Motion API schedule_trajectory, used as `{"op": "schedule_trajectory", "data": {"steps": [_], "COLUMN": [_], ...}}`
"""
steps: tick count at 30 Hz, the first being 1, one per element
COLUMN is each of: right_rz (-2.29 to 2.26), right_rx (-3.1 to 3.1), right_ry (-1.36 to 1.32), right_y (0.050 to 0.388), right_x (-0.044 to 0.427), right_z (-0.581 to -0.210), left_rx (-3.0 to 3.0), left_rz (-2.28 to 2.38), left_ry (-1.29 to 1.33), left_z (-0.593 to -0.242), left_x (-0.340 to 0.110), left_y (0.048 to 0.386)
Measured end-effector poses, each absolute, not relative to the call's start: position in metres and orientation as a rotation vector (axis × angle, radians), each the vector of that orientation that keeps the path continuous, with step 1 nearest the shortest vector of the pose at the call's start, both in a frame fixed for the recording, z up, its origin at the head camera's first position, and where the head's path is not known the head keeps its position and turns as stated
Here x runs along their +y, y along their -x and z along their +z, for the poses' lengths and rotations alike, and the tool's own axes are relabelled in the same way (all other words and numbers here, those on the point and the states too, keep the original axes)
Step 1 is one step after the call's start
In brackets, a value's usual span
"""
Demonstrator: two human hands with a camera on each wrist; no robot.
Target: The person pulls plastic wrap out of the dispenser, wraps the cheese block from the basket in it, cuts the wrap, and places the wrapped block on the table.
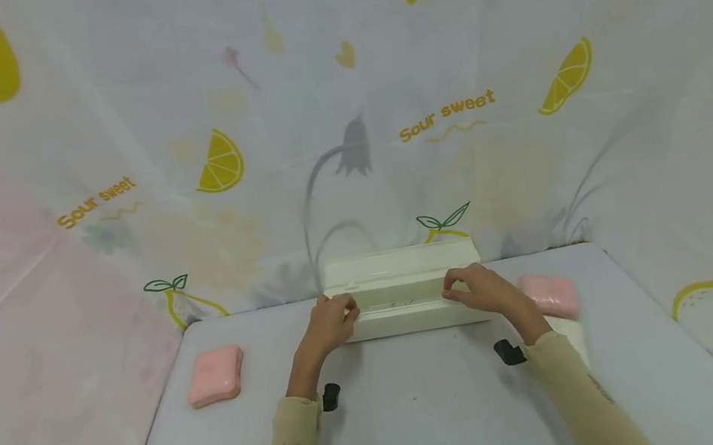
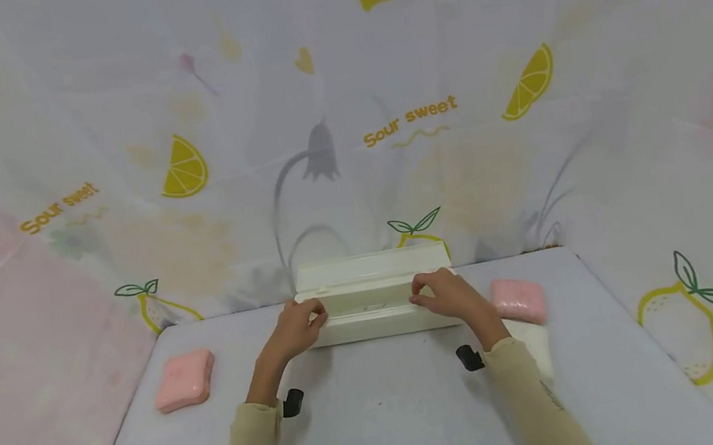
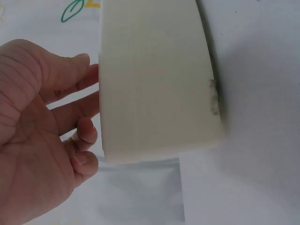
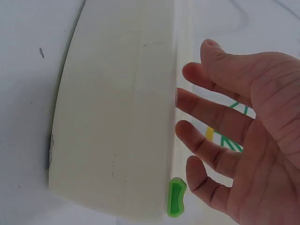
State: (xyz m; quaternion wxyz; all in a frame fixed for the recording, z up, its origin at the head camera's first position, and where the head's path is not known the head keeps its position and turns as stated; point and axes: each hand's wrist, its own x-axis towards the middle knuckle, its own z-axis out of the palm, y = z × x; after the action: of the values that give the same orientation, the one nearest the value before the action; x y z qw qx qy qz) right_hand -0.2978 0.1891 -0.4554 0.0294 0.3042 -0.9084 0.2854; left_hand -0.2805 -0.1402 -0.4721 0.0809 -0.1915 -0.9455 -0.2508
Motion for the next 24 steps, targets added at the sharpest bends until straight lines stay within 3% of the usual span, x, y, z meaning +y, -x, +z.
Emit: {"op": "schedule_trajectory", "data": {"steps": [14,24], "right_rz": [0.953,1.014], "right_rx": [-2.911,-2.818], "right_ry": [-0.800,-0.885], "right_y": [0.300,0.301], "right_x": [0.178,0.177], "right_z": [-0.466,-0.471], "left_rx": [-2.689,-2.624], "left_rz": [-0.668,-0.691], "left_ry": [0.592,0.561], "left_z": [-0.480,-0.483], "left_x": [-0.143,-0.143], "left_y": [0.287,0.290]}}
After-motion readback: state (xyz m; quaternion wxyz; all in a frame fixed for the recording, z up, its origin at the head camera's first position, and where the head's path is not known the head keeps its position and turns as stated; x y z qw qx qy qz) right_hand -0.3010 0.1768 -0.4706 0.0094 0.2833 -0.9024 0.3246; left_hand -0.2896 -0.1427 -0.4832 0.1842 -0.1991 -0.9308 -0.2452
